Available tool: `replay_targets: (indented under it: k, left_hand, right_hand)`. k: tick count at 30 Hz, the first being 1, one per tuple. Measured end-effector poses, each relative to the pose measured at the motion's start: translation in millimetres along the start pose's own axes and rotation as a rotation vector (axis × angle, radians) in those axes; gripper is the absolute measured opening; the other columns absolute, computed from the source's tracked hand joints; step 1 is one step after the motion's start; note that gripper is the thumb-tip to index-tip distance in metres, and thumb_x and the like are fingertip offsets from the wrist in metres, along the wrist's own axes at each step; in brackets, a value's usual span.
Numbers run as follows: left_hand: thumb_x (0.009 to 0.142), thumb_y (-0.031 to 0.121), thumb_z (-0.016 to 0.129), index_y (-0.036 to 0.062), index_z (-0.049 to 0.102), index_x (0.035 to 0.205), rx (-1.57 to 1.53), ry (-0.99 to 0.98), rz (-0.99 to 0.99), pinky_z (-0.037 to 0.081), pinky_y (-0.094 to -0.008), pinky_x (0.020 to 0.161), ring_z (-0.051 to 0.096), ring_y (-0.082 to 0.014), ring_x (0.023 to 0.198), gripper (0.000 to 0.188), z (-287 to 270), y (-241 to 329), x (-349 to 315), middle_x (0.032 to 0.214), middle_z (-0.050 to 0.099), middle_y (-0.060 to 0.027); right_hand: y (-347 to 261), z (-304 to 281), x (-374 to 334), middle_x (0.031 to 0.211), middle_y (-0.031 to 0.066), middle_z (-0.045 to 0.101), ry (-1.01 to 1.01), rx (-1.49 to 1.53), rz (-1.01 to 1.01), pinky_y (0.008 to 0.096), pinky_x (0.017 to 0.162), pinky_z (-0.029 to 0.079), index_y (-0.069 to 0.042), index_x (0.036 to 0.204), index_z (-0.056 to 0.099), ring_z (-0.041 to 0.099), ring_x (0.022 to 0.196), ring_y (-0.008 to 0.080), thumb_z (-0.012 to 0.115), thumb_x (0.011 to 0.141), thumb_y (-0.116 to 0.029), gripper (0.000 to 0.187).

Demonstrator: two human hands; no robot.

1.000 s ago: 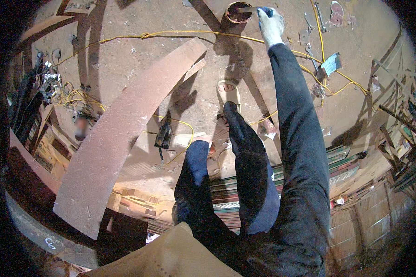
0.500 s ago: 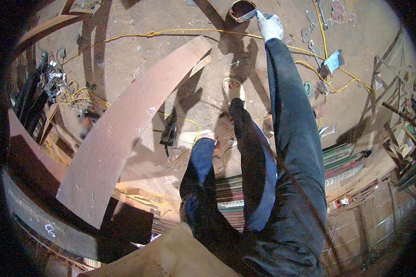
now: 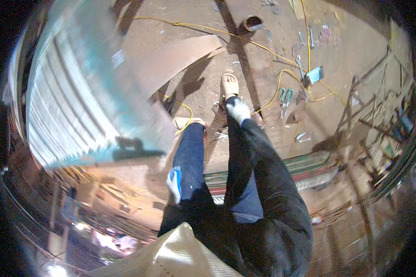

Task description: The person sands a teal wooden headboard with a sanding block, then applies a brown finish using a brush. The person works on the top rail and vertical slats of the headboard in a workshop setting.

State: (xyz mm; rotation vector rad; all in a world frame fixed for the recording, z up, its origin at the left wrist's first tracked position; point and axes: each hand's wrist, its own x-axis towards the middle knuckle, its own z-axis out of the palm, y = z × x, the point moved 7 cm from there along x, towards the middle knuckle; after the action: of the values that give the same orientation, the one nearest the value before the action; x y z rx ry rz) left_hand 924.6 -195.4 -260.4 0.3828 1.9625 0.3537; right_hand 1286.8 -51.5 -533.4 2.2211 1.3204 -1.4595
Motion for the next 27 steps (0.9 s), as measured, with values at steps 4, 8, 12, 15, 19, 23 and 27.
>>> replay_targets:
  k: [4,8,12,15,19,23,27]
  left_hand:
    - [0.091,0.033,0.060,0.0046,0.061,0.115,0.527,0.146,0.060,0.040,-0.0441,0.100,0.051,-0.0350,0.118,0.038,-35,16,-13,0.119,0.060,-0.0171]
    - [0.084,0.057,0.059,0.0081,0.041,0.139,0.579,-0.035,-0.238,0.039,-0.0486,0.102,0.042,-0.0407,0.128,0.076,-45,-32,-16,0.134,0.048,-0.0238]
    - [0.079,0.061,0.062,0.0100,0.025,0.148,0.560,-0.046,-0.235,0.044,-0.0558,0.094,0.053,-0.0483,0.113,0.093,-26,-90,-26,0.129,0.047,-0.0310]
    - [0.079,0.059,0.063,0.0144,0.025,0.148,0.548,0.038,-0.380,0.044,-0.0568,0.092,0.053,-0.0495,0.108,0.090,-7,-107,-37,0.123,0.049,-0.0311]
    - [0.077,0.052,0.070,0.0101,0.026,0.147,0.355,0.263,-0.318,0.042,-0.0558,0.092,0.050,-0.0471,0.110,0.092,3,-113,-47,0.125,0.047,-0.0320]
    - [0.076,0.048,0.072,0.0064,0.025,0.146,0.381,0.406,-0.464,0.041,-0.0508,0.099,0.047,-0.0474,0.118,0.093,-28,-136,-47,0.130,0.042,-0.0350]
    - [0.076,0.043,0.075,0.0065,0.028,0.143,0.256,0.414,-0.365,0.041,-0.0503,0.100,0.047,-0.0468,0.118,0.090,-45,-129,-8,0.132,0.042,-0.0324]
  right_hand:
    - [-87,23,-81,0.105,0.0242,0.065,-0.232,-0.194,-0.285,0.0458,0.088,0.048,-0.003,0.113,0.057,0.062,0.100,0.0384,0.060,0.085,-0.042,0.049]
    - [-138,40,-114,0.085,0.0204,0.065,-0.151,-0.368,-0.623,0.0480,0.077,0.050,-0.003,0.095,0.056,0.063,0.085,0.0381,0.063,0.084,-0.038,0.038]
    - [-171,80,-97,0.076,0.0202,0.065,-0.228,-0.476,-0.703,0.0484,0.070,0.049,-0.003,0.088,0.058,0.064,0.076,0.0380,0.061,0.085,-0.033,0.030]
    - [-209,138,-83,0.075,0.0175,0.066,-0.138,-0.718,-0.916,0.0452,0.063,0.050,-0.003,0.087,0.058,0.064,0.067,0.0355,0.060,0.088,-0.035,0.032]
    - [-208,229,11,0.080,0.0080,0.056,-0.309,0.421,0.089,0.0361,0.059,0.051,-0.009,0.099,0.061,0.057,0.067,0.0202,0.058,0.089,-0.054,0.045]
    - [-254,321,42,0.081,0.0057,0.055,-0.698,0.429,0.071,0.0298,0.061,0.053,-0.009,0.107,0.059,0.055,0.066,0.0174,0.060,0.093,-0.036,0.031]
    - [-260,295,108,0.072,0.0027,0.061,-0.701,0.510,0.191,0.0277,0.046,0.042,-0.007,0.091,0.061,0.055,0.058,0.0133,0.064,0.091,-0.030,0.023]
